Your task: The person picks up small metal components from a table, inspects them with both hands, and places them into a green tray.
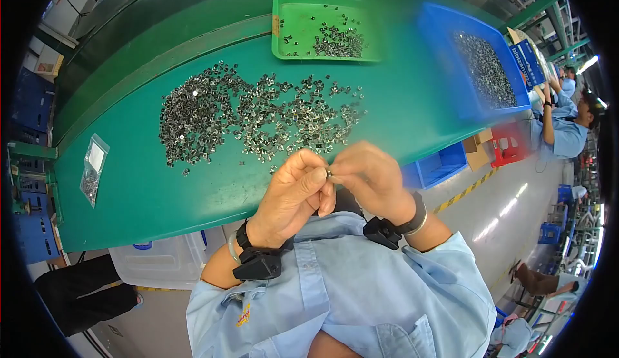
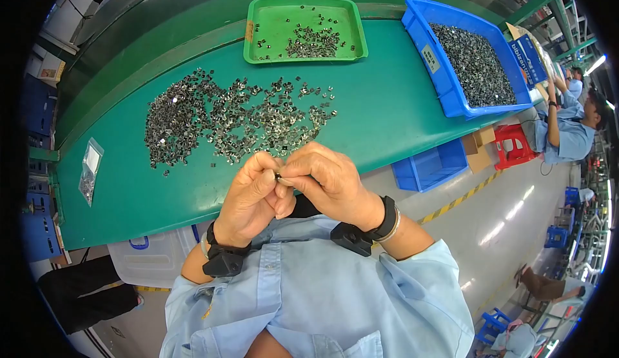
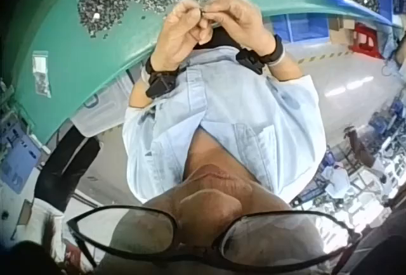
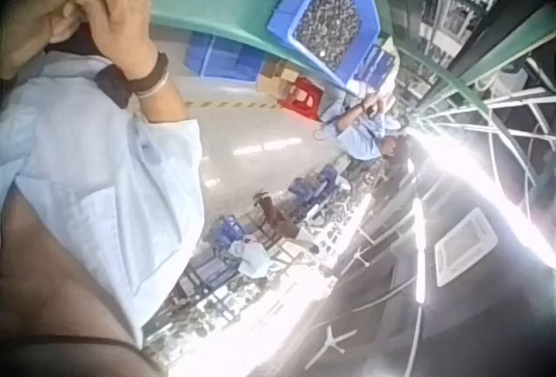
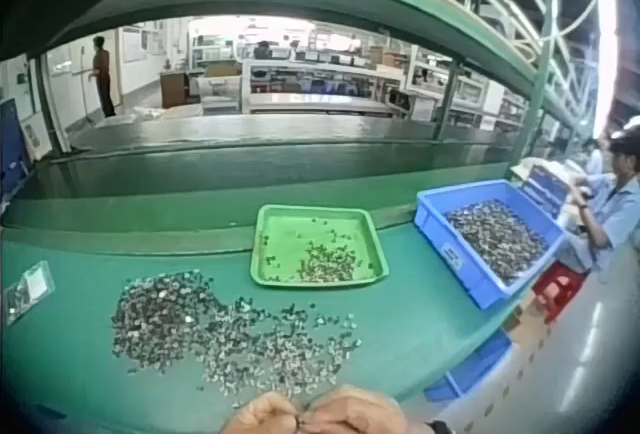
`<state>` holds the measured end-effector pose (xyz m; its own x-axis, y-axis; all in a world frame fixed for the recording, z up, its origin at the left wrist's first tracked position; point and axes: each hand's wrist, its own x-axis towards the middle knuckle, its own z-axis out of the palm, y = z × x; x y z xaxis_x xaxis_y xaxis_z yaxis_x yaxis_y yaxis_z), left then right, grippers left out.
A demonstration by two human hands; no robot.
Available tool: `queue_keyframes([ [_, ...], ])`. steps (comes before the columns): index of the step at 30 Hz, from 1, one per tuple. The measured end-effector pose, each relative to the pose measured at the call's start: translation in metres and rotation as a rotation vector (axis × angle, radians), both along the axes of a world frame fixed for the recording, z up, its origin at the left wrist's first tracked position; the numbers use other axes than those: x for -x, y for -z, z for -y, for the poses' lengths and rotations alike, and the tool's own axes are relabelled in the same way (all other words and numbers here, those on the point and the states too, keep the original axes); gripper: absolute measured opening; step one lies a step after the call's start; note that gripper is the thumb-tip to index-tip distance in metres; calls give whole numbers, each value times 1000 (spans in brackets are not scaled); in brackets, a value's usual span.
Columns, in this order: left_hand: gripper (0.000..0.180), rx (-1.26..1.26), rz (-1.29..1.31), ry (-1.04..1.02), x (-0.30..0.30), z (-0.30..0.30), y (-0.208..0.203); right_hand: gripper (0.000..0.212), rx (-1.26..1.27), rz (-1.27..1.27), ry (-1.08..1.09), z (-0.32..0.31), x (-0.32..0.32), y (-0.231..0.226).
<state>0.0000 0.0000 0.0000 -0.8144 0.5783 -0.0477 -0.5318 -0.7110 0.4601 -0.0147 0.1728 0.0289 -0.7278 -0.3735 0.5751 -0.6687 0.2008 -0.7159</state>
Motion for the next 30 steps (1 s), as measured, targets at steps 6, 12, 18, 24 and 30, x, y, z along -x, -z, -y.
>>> queue_keyframes([
  [6,17,208,-92,-10,3,4,-7,14,-46,33,-14,-4,1,3],
  [12,15,292,-29,-29,0,-1,-14,12,-118,52,-31,-13,16,-5],
  [18,18,184,-5,-99,4,1,-4,13,-118,342,323,-43,100,-36],
  [24,18,115,3,-57,7,5,-4,16,-257,91,409,-65,136,-26],
  [30,16,116,2,-10,7,7,-2,13,-660,127,336,-71,98,-8],
])
